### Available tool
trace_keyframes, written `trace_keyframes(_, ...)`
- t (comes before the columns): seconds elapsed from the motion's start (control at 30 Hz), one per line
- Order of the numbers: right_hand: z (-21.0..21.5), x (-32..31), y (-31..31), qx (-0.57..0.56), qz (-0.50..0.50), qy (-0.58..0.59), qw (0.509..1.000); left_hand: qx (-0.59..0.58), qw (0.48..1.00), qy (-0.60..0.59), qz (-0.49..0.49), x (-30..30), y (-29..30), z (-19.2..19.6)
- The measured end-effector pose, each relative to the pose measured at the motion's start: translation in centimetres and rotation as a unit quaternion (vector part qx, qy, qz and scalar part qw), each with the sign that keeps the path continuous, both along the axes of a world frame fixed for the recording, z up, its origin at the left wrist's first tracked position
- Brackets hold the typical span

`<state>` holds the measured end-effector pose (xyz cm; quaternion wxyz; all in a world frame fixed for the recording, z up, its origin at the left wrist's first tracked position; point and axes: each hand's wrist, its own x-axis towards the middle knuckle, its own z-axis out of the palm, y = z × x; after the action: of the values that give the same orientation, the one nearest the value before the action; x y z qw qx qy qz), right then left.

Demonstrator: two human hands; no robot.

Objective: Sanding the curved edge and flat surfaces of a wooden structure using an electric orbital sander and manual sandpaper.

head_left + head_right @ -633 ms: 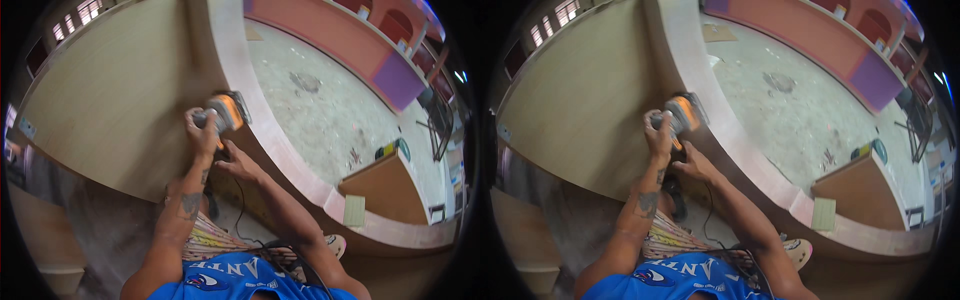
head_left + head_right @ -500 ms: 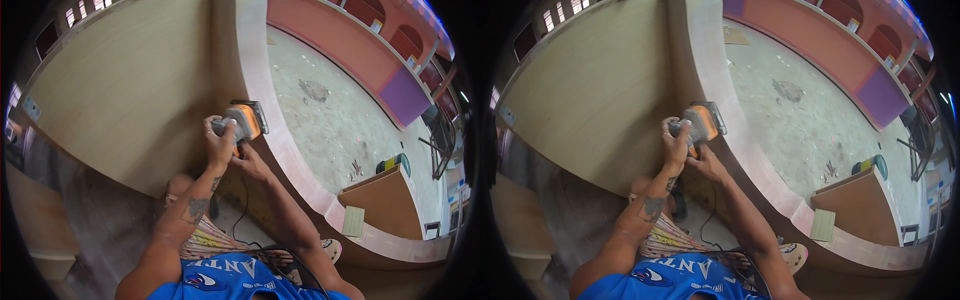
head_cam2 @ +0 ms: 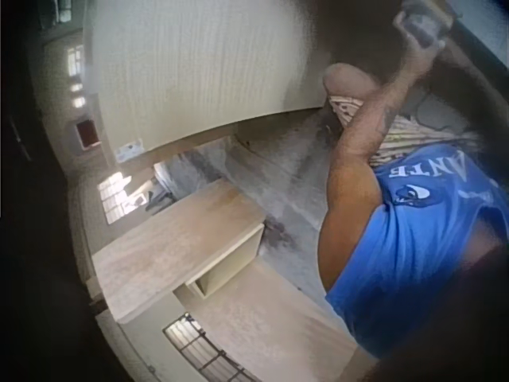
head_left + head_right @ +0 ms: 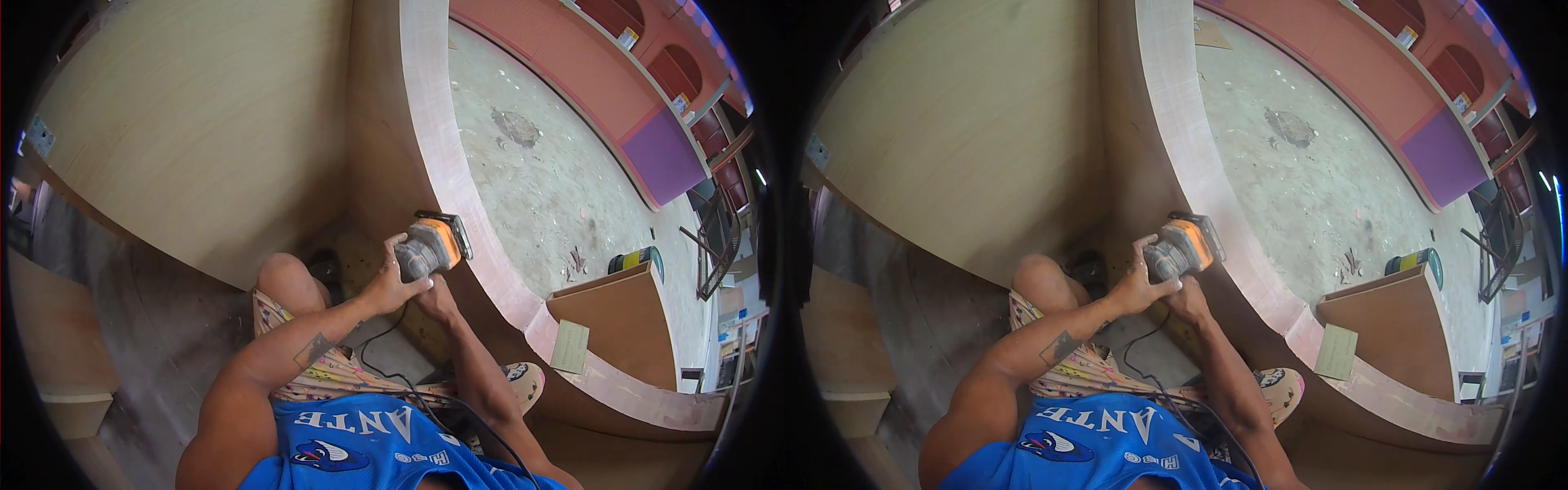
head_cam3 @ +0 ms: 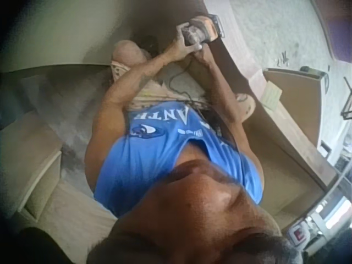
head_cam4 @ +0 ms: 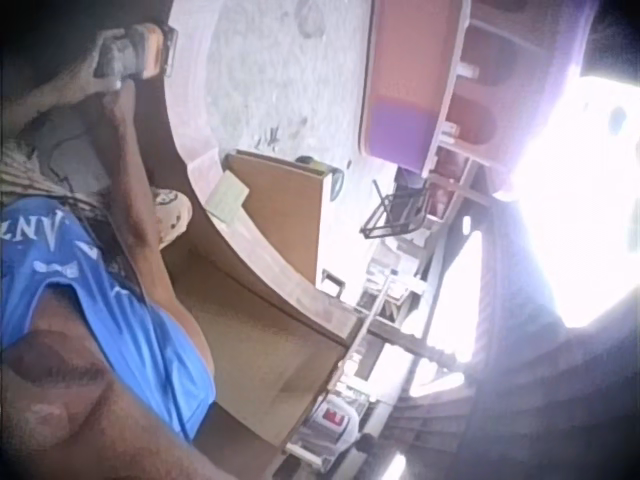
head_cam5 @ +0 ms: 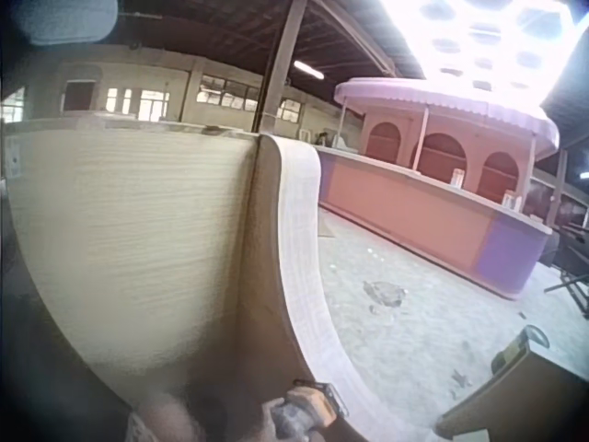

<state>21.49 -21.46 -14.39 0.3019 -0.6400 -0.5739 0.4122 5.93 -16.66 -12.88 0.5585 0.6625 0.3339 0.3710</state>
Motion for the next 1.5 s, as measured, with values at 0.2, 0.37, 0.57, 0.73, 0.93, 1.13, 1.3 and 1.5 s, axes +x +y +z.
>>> trace_keyframes(0.2, 1.3, -1.5, 1.3, 0.023, -0.027, 0.007, 0.999, -0.049, 0.997, -0.065, 0.011, -0.2, 1.2, 0.9)
trace_keyframes(0.37, 4.4, -5.0, 7.5, 0.088, -0.003, 0.033, 0.996, 0.027, 0.991, -0.039, 0.125, -2.2, 6.6, 5.3)
trace_keyframes(0.57, 7.7, -6.2, 12.6, 0.140, 0.057, -0.005, 0.988, -0.010, 0.966, -0.187, 0.176, -2.9, 10.2, 8.4)
trace_keyframes(0.73, 6.4, -4.8, 9.0, 0.069, 0.036, -0.031, 0.997, 0.016, 0.983, -0.073, 0.169, -2.2, 8.1, 6.6)
trace_keyframes(0.93, 0.6, -0.5, 1.8, 0.002, -0.003, 0.017, 1.000, -0.051, 0.999, -0.013, -0.013, -1.3, 2.0, 2.2)
trace_keyframes(1.13, -3.2, 1.6, -2.7, 0.068, -0.017, -0.023, 0.997, -0.017, 0.990, 0.092, -0.106, -0.8, -0.7, 0.0)
trace_keyframes(1.3, -4.1, 1.7, -3.9, 0.052, -0.031, -0.056, 0.997, -0.009, 0.985, 0.119, -0.121, -0.5, -1.2, -0.3)
trace_keyframes(1.5, -2.9, 0.9, -3.0, 0.056, -0.045, -0.107, 0.992, -0.011, 0.988, 0.098, -0.115, -0.6, -0.6, -0.5)
